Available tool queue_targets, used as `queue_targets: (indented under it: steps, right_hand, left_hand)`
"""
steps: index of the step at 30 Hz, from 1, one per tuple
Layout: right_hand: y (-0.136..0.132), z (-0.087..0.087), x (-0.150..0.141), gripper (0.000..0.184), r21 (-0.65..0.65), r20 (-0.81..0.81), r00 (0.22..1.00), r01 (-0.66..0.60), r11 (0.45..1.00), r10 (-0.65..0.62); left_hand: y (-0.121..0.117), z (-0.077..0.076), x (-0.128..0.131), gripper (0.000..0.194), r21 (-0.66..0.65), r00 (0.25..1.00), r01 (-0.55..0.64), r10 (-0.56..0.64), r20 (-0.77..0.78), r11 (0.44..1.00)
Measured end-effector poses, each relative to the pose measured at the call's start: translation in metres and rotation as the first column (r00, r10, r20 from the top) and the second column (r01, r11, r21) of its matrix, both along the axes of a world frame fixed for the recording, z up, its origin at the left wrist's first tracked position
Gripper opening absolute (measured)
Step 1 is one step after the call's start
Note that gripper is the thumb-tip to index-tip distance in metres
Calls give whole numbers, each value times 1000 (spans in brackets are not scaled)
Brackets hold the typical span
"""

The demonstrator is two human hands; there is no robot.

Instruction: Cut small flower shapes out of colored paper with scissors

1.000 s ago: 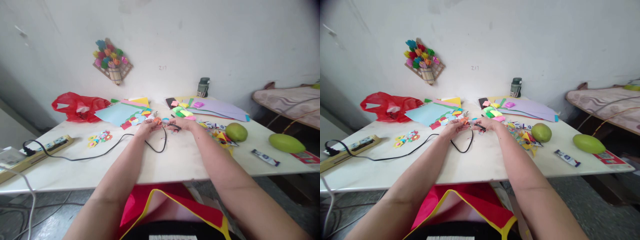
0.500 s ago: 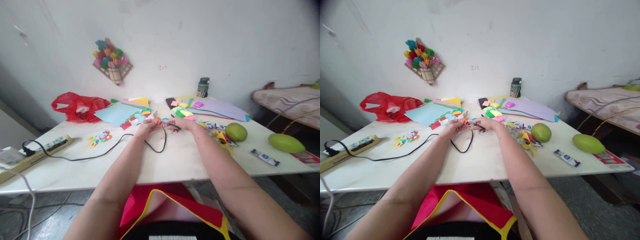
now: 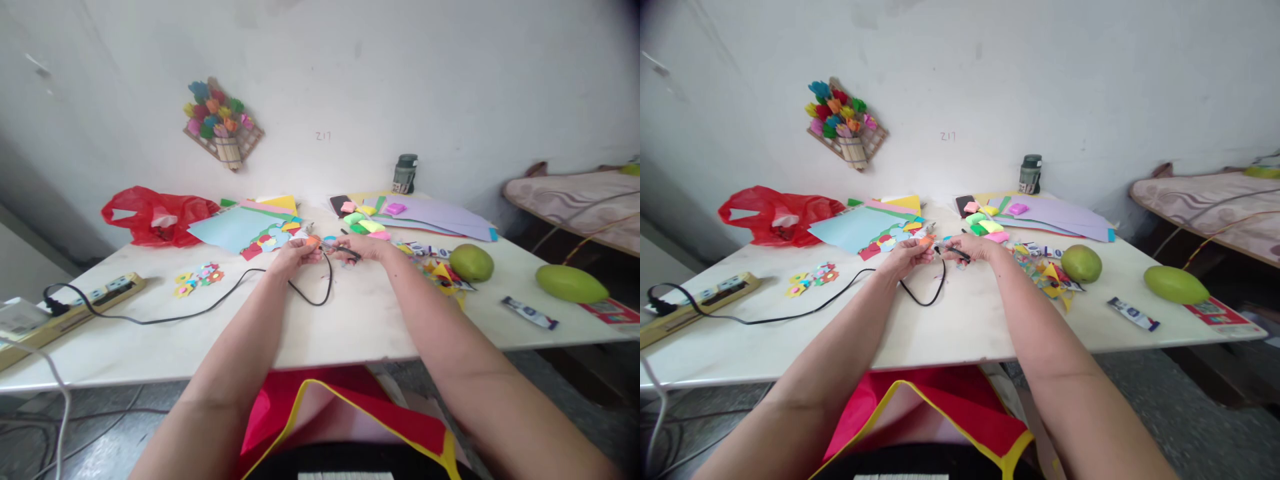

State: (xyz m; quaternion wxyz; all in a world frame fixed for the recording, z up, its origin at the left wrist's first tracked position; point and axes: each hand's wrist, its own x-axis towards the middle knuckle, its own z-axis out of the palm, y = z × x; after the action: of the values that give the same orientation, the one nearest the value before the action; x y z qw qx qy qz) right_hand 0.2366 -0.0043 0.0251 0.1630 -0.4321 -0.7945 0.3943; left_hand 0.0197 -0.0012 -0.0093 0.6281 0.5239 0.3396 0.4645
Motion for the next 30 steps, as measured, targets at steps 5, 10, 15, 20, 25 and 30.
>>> queue_targets:
  steps: [5, 10, 15, 20, 25, 30]
  right_hand:
    - [0, 0, -1, 45, -12, 9, 1000, 3, 1000, -3]
    - [-4, 4, -3, 42, -36, 12, 1000, 14, 999, -14]
    - [-2, 2, -1, 43, -12, 14, 1000, -4, 1000, 4]
    - [1, -1, 1, 43, -13, -2, 1000, -12, 1000, 12]
    - [0, -1, 1, 43, -21, -9, 1000, -14, 1000, 14]
    - [1, -1, 1, 43, -24, -3, 1000, -29, 999, 28]
  left_hand:
    - [1, 0, -1, 18, -18, 1000, 10, -10, -9, 1000]
    - [2, -1, -1, 14, -49, 1000, 26, -27, -17, 998]
    - [0, 0, -1, 13, -66, 998, 54, -56, -23, 996]
    - [0, 0, -2, 14, -71, 997, 79, -79, 0, 994]
    - [2, -3, -4, 16, -61, 995, 103, -102, 16, 993]
    - [1, -1, -4, 15, -59, 994, 105, -105, 3, 993]
